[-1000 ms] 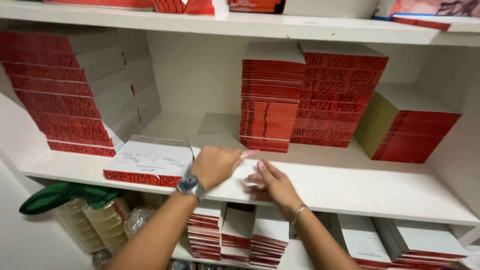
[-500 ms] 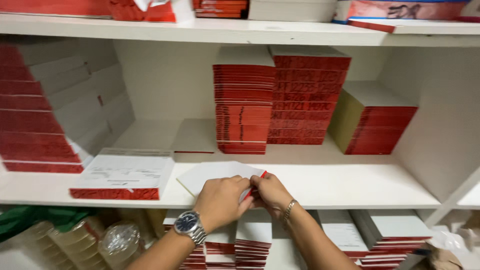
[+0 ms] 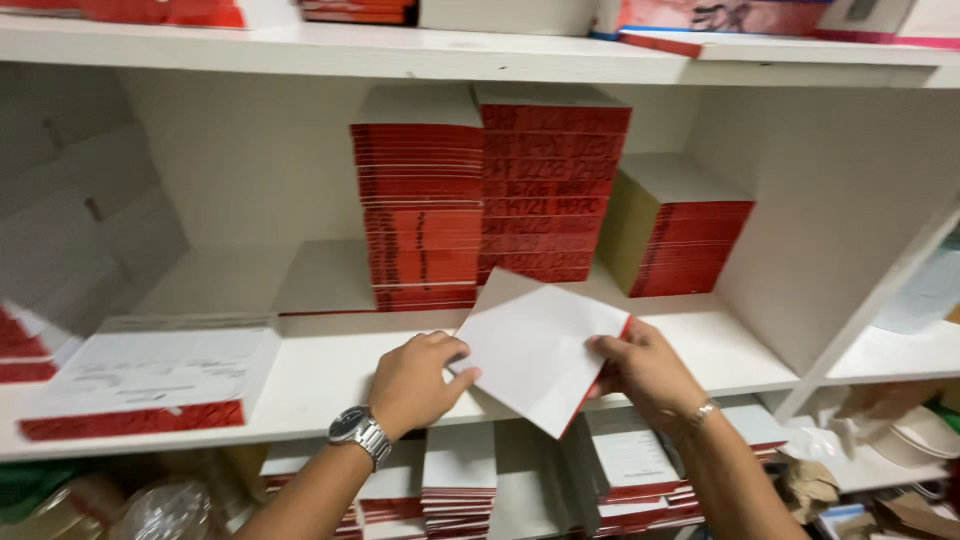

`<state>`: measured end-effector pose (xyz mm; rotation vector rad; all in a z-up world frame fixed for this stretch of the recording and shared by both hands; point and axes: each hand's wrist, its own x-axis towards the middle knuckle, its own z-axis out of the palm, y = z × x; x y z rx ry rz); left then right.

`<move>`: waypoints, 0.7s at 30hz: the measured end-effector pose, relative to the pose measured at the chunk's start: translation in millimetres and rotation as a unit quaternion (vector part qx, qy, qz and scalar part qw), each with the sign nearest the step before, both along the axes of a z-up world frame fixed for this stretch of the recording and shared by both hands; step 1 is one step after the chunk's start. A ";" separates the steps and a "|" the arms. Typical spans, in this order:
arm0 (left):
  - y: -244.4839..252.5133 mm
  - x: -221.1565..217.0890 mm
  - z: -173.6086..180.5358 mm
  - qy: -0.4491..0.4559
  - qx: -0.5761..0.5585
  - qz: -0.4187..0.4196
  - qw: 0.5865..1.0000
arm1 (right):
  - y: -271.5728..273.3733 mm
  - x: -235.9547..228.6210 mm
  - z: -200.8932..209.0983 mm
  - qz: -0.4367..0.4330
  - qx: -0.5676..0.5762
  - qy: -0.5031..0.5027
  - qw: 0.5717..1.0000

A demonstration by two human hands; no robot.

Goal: The person organizes stacks of small white boxes with red labels on a white shelf. They repeatedly pick up boxes from one stack, move them to another location on the shelf, and arrange them into neat piles.

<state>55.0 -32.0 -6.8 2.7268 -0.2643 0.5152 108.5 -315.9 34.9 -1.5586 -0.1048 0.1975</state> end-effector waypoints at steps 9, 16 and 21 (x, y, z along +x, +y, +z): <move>-29.6 39.2 -11.7 0.031 -0.060 0.033 0.997 | -94.2 23.4 19.7 -0.109 0.148 -0.059 0.981; -45.5 52.6 -17.4 0.011 -0.011 0.017 1.000 | -142.5 52.0 47.0 -0.189 0.308 -0.113 0.926; -50.6 47.6 -12.8 0.038 0.006 0.017 0.999 | -147.7 88.9 76.4 -0.221 0.327 -0.106 0.913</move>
